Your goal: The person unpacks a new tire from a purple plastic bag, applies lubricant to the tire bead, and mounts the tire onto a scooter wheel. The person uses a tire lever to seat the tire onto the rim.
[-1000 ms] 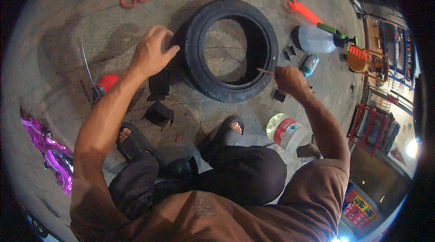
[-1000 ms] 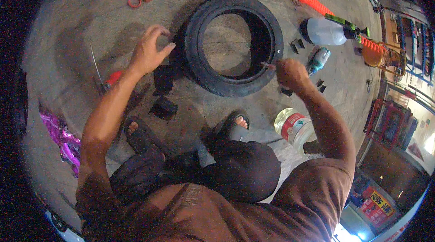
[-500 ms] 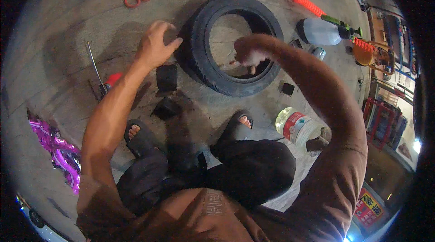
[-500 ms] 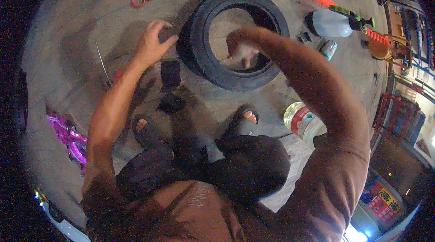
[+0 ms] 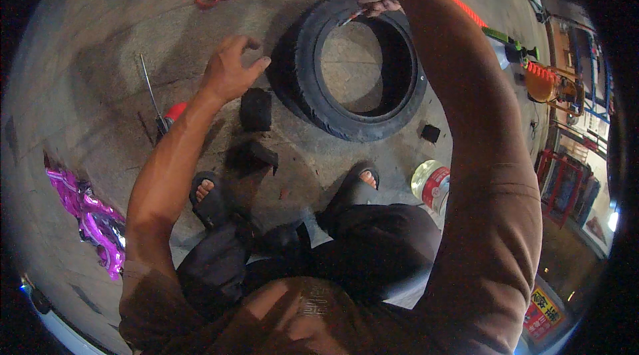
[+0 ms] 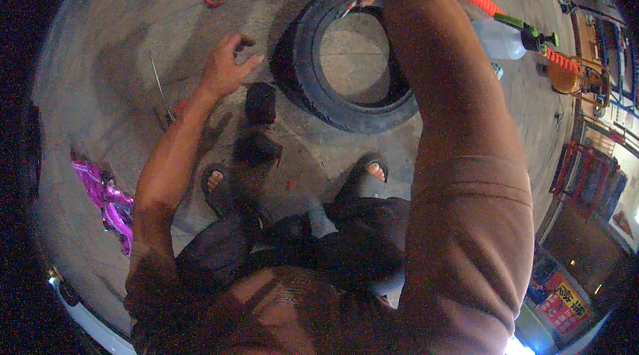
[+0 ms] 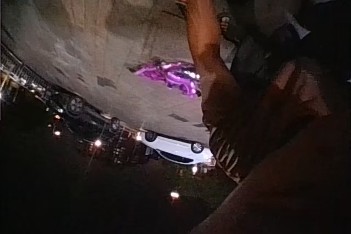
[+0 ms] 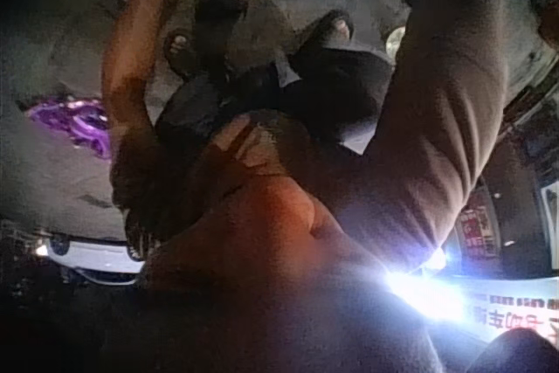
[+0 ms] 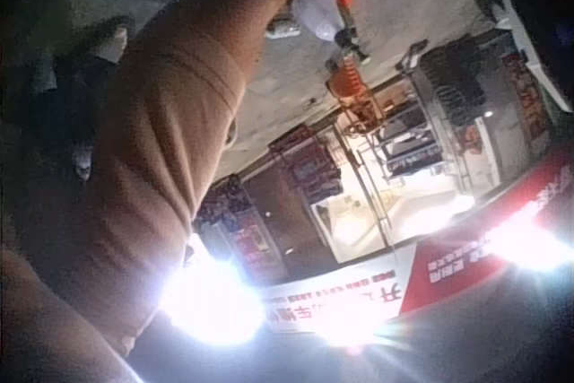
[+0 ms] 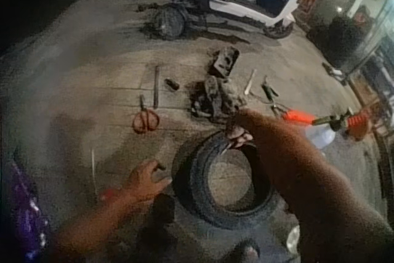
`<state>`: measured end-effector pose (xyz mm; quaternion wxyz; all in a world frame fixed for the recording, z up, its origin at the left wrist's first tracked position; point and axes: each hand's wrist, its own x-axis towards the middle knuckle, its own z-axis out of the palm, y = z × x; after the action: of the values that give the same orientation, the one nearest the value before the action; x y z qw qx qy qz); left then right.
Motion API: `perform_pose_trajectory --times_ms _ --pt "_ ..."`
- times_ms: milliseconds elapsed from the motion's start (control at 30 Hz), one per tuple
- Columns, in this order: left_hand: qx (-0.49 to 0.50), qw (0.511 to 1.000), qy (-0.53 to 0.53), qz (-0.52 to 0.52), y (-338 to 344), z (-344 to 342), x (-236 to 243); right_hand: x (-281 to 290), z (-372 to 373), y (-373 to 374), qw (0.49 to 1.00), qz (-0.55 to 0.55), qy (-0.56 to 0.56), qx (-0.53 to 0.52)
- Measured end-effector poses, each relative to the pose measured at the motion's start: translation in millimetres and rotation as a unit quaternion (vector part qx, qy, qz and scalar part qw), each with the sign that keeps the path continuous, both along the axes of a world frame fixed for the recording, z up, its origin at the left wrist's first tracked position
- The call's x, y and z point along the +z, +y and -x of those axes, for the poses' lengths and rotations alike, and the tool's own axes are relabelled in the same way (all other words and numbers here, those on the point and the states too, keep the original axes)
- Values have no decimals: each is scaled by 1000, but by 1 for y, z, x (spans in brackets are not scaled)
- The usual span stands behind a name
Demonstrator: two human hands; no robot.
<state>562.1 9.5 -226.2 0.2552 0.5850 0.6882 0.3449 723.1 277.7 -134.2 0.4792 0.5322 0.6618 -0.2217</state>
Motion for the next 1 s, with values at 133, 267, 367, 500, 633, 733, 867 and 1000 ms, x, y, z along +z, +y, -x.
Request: perform_pose_trajectory --times_ms 133,267,367,500,633,733,867,1000 --pt "9 1000 -14 4 -2 0 -2 5 1 -13 998 -66 5 -15" --pt "-7 1000 -14 5 3 -1 -5 -1 -13 -47 986 -4 109 124" --pt "-16 1000 5 12 11 -4 -5 -9 -31 -90 941 21 187 282" --pt "-19 1000 -11 17 23 -15 -3 -10 -87 -144 934 15 174 312" --pt "-23 998 -41 30 34 -25 -2 -8 -164 -145 955 4 119 271" --pt "-24 997 -52 48 37 -29 -3 -2 -214 -118 968 -27 57 241" --pt "-20 998 -37 38 34 -28 -5 6 -238 -74 927 -157 29 340" --pt "-15 999 -30 22 26 -22 -8 6 -215 -22 875 -252 31 413"
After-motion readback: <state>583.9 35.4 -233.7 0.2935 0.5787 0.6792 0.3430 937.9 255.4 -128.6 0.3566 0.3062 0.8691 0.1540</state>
